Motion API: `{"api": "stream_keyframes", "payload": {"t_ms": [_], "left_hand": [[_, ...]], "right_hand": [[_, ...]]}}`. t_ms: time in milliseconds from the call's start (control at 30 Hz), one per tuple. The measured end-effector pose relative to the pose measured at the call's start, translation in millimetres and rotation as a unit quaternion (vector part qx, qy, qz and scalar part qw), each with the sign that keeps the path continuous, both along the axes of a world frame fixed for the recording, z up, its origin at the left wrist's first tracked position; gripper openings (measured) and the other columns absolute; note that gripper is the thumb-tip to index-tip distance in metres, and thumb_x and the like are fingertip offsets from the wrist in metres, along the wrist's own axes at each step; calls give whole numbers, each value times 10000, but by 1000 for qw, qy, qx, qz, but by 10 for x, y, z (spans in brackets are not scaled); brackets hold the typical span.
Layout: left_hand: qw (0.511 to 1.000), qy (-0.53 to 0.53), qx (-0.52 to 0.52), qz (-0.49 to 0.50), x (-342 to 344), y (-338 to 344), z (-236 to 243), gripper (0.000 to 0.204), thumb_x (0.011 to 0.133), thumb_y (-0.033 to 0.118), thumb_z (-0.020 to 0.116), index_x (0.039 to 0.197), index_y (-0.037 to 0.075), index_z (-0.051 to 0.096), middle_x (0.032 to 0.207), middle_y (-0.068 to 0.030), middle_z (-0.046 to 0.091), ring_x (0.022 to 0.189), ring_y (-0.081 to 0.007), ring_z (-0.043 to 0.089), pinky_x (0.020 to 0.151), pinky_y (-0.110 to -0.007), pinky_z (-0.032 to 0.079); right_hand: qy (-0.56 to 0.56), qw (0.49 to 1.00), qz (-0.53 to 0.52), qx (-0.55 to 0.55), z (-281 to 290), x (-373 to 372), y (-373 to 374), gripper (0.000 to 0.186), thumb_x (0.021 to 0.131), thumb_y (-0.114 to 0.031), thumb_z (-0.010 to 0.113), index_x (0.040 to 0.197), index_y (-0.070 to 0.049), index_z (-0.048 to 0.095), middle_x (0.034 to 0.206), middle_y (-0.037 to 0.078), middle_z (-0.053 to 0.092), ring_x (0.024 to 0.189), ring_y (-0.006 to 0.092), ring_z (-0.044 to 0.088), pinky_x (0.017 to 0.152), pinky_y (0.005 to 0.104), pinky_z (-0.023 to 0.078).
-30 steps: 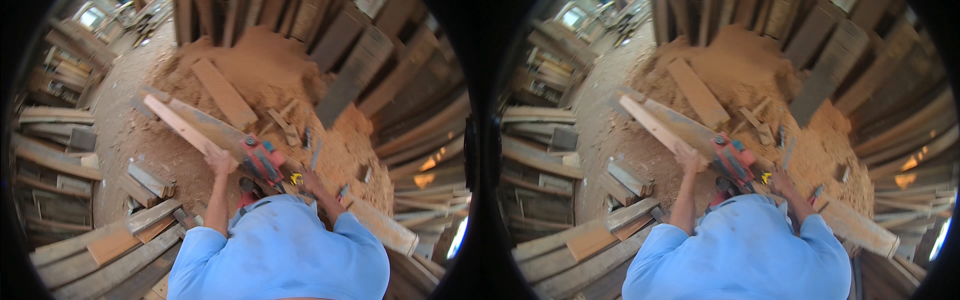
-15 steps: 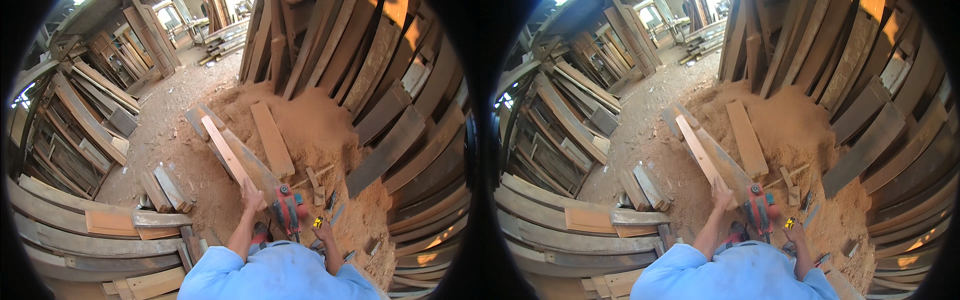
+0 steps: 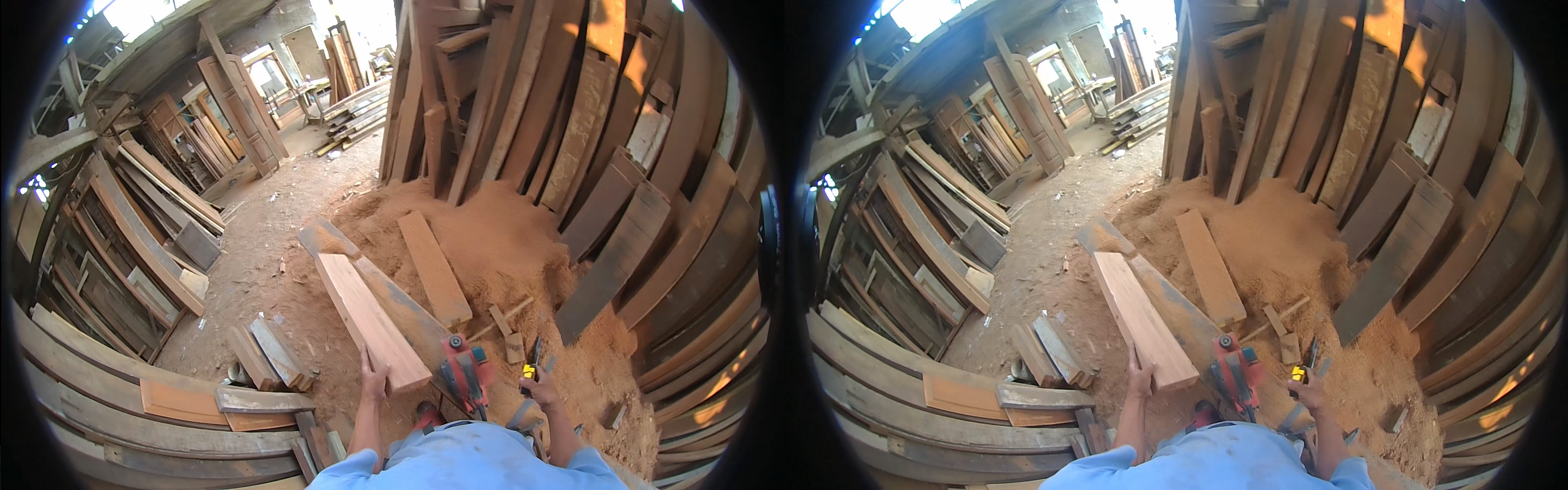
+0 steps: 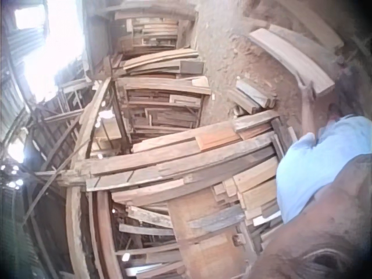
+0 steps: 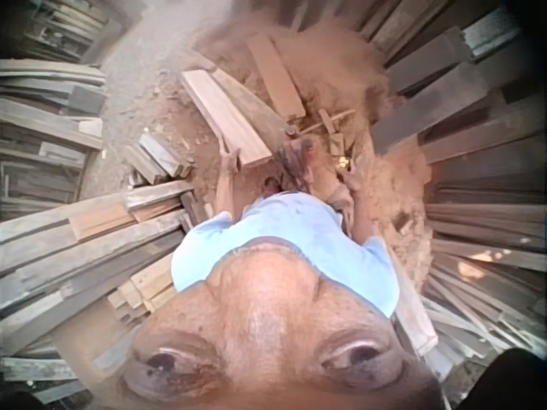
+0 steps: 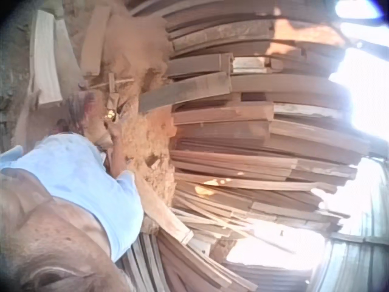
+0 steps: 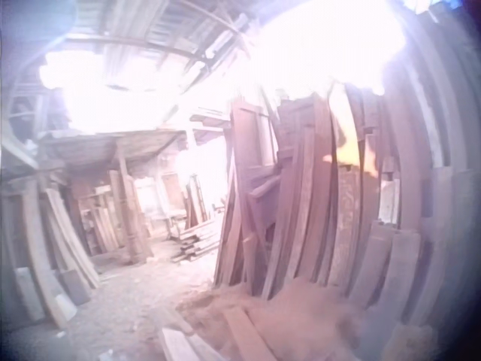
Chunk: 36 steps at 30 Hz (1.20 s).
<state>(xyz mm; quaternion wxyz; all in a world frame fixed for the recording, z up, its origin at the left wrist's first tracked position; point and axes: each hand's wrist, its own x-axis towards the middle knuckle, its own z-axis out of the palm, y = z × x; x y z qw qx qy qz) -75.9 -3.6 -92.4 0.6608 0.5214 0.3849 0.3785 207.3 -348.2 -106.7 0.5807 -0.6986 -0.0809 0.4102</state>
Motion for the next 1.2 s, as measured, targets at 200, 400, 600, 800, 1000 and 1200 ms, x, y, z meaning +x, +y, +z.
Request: {"api": "stream_keyframes", "payload": {"t_ms": [200,400,600,800,1000,1200], "left_hand": [[965,-215,-149,-7,-506,-232,590,1079,732,132,698,1644,98,123,1586,-179,337,1405,-341,450,1134,-469,439],[960,-234,-156,-6,-867,-46,616,1103,700,196,724,1634,75,151,1584,-171,337,1435,-346,416,1161,-469,407],[961,-186,-204,10,-1083,86,649,1120,678,241,743,1625,62,173,1581,-179,335,1443,-341,398,1173,-459,389],[963,-155,-221,-23,-1155,254,636,1139,717,231,735,1649,77,98,1611,-181,302,1443,-333,396,1189,-440,352],[992,79,-70,-74,-1202,940,490,799,865,123,649,1598,73,335,1576,-190,378,1420,-271,420,1170,-400,358],[953,254,54,-159,-926,1104,1209,430,921,130,720,1297,-52,620,1231,-120,666,1102,-174,644,970,-315,514]], "right_hand": [[43,981,-41,182,159,59,814,336,1031,-349,579,1192,-55,606,945,25,657,901,118,647,823,329,556],[148,957,73,240,903,-291,2146,325,1037,-281,538,1206,-8,589,1015,79,650,896,193,669,786,376,580],[130,956,162,208,859,-678,2780,404,1019,-314,532,1273,-2,569,1035,101,644,871,207,672,773,354,600],[62,954,236,172,1089,-1026,2963,510,1000,-352,543,1367,1,541,1026,97,647,881,166,644,792,306,563],[-130,922,356,84,1268,-1111,3226,566,941,-327,612,1401,-10,521,1195,148,618,1066,203,617,914,334,513],[-294,848,434,80,1723,-1416,3427,687,865,-327,701,1444,-42,466,1233,222,599,1153,323,610,1007,421,475]]}}
